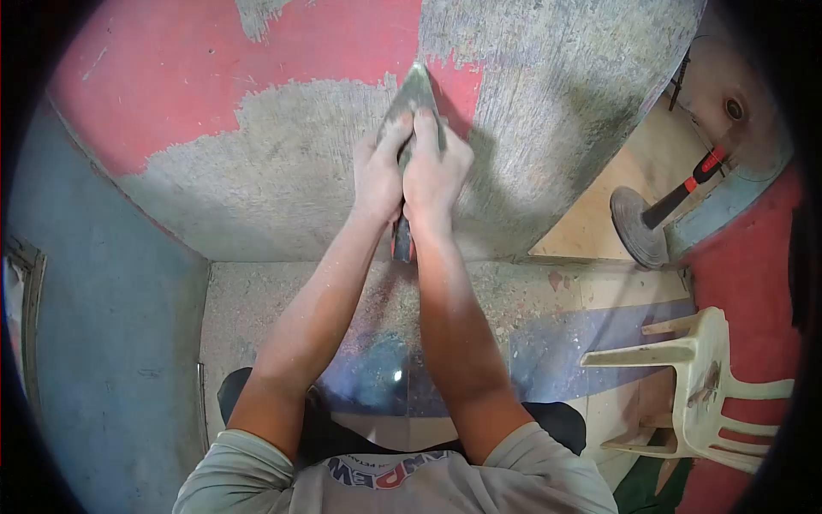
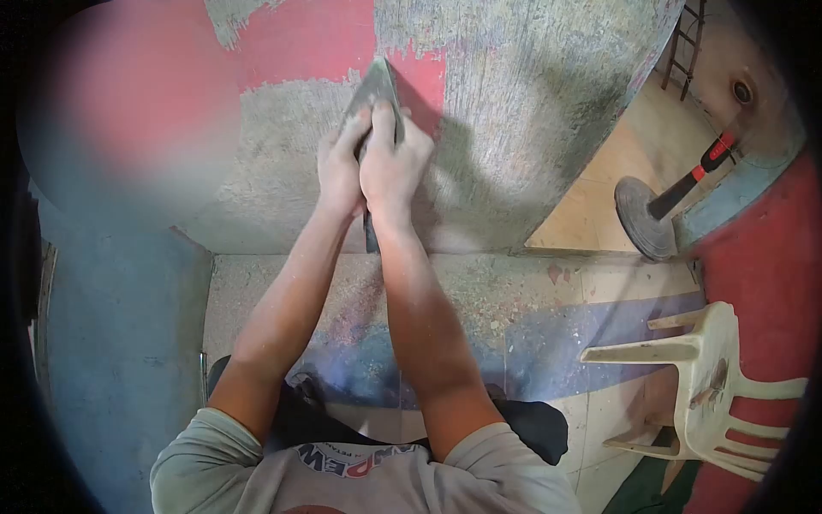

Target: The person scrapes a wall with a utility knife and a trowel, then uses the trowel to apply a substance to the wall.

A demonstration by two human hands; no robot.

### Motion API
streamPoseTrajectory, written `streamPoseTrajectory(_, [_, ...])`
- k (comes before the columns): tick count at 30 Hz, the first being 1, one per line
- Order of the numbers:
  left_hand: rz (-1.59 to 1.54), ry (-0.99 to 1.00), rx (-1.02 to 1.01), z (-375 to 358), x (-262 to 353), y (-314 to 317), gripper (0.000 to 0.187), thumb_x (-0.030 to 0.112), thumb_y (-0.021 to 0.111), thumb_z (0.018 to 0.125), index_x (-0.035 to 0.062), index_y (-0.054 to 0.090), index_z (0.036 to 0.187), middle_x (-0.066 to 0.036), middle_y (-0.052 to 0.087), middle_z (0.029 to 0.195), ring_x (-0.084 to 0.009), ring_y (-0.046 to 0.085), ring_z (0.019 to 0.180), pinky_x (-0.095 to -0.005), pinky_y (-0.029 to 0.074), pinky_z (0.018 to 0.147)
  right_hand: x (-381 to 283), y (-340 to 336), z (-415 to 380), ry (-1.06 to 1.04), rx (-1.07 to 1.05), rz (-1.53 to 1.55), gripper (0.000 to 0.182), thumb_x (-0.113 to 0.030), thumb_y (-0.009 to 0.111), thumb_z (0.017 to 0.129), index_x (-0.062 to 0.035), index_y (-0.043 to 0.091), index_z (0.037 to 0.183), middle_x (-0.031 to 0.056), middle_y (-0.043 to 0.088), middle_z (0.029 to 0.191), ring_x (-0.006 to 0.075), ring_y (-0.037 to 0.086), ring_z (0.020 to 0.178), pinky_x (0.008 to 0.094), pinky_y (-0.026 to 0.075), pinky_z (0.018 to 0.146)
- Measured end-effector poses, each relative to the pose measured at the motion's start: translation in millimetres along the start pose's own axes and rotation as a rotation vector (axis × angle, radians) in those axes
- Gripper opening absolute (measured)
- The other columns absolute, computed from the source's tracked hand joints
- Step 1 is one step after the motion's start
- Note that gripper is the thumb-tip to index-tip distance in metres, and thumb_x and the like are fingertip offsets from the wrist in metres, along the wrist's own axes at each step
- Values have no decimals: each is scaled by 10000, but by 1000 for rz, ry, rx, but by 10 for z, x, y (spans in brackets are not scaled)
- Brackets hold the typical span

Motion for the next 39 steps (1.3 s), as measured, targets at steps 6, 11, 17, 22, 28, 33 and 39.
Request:
streamPoseTrajectory(6, [198,63,41,-140,-245,-57,327,256,629,1024,-40,738,1108,-67,729,993,-120,627,905,-307,498,809,218,-190,-119,37,64,72,336,-211,622,999,95,744,1068,91,717,918,130,614,875,304,481,785])
streamPoseTrajectory(11, [107,83,15,33,220,189,308,253,634,1018,-35,744,1036,-43,716,907,-120,610,826,-313,490,771,-141,-11,140,58,-27,104,324,-205,626,1004,99,736,1014,60,693,895,120,574,815,301,466,738])
streamPoseTrajectory(17, [151,45,104,-201,-350,-54,327,260,636,1018,-39,729,1115,-67,722,997,-121,638,920,-299,512,823,374,-241,-163,138,68,123,332,-200,631,997,115,728,1034,84,716,897,116,604,863,303,480,769])
streamPoseTrajectory(22, [182,62,39,15,240,169,351,286,634,1022,-45,749,1042,-50,720,879,-121,628,821,-314,506,739,-195,14,146,15,-33,69,334,-209,624,996,113,706,963,67,688,857,112,551,804,318,454,722])
streamPoseTrajectory(28, [79,9,104,-176,-364,-98,327,270,652,1011,-42,744,1045,-50,724,943,-122,624,843,-318,506,758,274,-184,-120,-60,86,-28,335,-197,605,1010,120,696,950,139,717,818,160,641,759,354,490,692])
streamPoseTrajectory(33, [144,95,64,-6,-48,-2,300,249,649,1009,-34,748,1019,-53,721,943,-109,613,846,-305,499,758,-75,-66,34,-32,-8,-72,337,-206,615,1009,116,695,950,58,680,814,118,554,764,330,462,700])
streamPoseTrajectory(39, [141,85,58,-106,90,97,286,223,629,1010,-38,738,1056,-50,718,955,-108,620,876,-287,502,778,48,-71,4,22,45,35,317,-197,619,998,103,712,953,45,674,810,114,564,793,324,470,731])
Point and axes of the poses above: each hand's wrist, its own z-axis towards the middle knuckle, its own y-axis out of the palm, x = y × z, the point moved 6 cm from there along z, towards the middle knuckle
